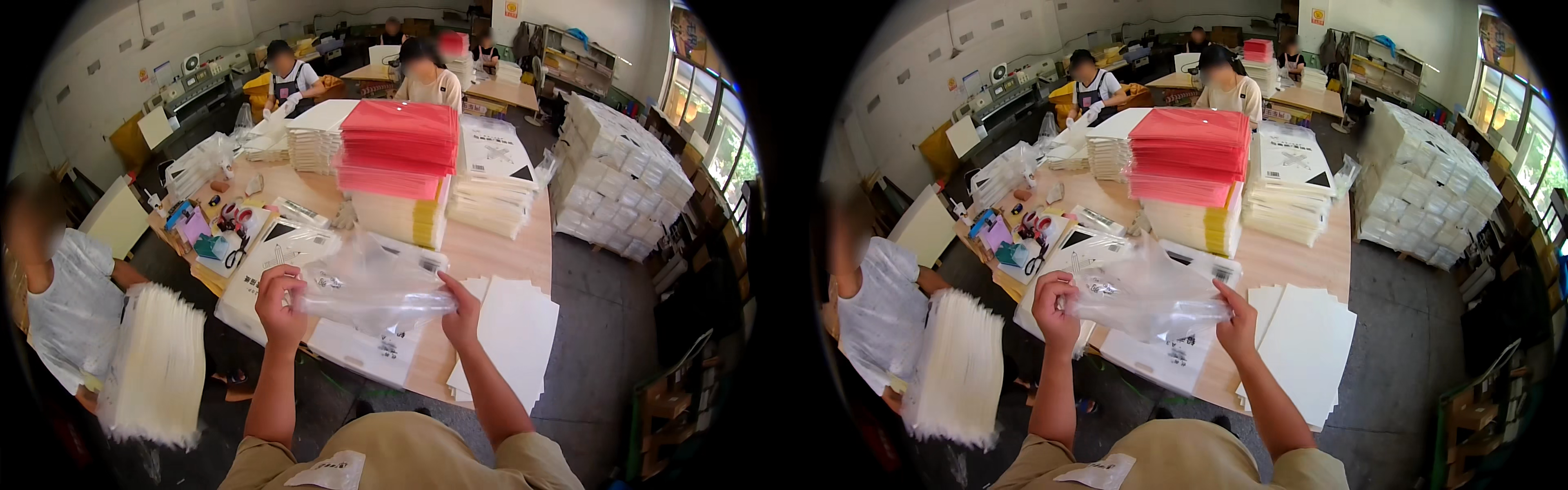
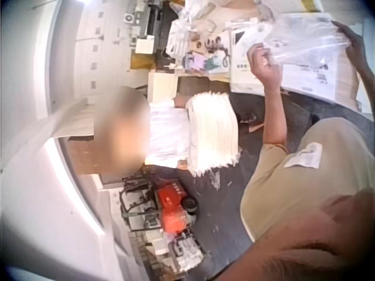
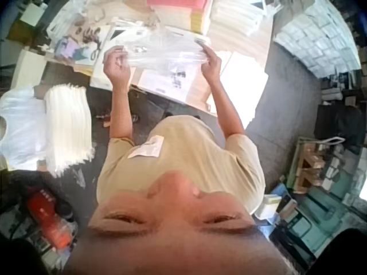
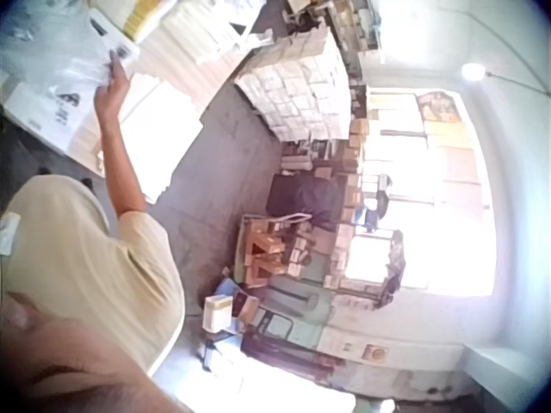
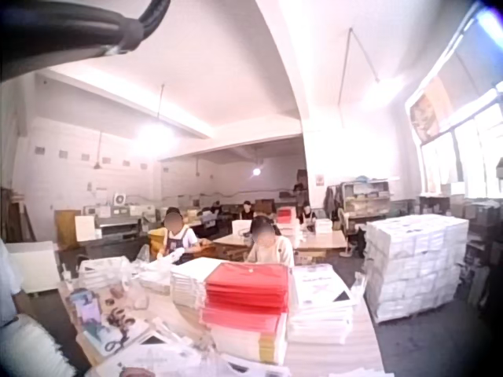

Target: The person repeatedly picks up stacks of white paper, inserts them into clear plastic sleeves, and places the packaged units on a growing pile. The workspace is a large table with stacks of paper and plastic sleeves, and other workers are visible in the background.

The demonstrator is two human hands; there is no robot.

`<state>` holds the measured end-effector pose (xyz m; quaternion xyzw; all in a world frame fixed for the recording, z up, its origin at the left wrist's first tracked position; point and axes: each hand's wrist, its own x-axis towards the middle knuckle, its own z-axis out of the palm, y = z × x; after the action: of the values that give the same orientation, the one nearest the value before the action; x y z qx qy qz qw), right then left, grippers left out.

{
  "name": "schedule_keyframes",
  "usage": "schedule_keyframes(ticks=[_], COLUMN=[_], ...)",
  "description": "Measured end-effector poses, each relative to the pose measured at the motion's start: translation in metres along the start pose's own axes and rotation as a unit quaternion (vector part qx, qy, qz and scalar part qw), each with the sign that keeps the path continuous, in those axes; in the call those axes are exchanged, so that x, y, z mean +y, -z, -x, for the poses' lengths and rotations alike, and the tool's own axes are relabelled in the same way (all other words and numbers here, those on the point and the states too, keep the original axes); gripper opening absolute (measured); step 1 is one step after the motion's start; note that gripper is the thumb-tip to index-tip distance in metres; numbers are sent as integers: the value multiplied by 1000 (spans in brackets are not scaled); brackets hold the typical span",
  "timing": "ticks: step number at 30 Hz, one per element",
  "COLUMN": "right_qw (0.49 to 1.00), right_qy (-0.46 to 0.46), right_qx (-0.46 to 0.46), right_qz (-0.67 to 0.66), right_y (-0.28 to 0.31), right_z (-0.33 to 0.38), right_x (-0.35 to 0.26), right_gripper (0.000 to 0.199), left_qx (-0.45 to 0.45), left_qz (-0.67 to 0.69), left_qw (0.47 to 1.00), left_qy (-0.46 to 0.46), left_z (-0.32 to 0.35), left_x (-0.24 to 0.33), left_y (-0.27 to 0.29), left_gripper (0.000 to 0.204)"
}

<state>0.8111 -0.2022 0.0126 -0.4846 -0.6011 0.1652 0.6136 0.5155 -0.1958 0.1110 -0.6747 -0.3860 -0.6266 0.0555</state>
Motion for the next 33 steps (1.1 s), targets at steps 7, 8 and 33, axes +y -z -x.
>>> schedule_keyframes(ticks=[7,8,33], right_qw=[964,950,946], right_qy=[-132,-142,-100], right_qx=[-92,-117,-111], right_qz=[214,251,286], right_y=[-40,-44,-114], right_z=[121,136,78], right_x=[91,106,63], right_gripper=[28,26,12], left_qx=[-222,-244,-334], left_qz=[-72,-73,-143], left_qw=[971,966,924], left_qy=[-50,-34,122], left_z=[47,61,170], left_x=[-36,-48,-143], left_y=[-19,-25,-37], left_gripper=[19,18,16])
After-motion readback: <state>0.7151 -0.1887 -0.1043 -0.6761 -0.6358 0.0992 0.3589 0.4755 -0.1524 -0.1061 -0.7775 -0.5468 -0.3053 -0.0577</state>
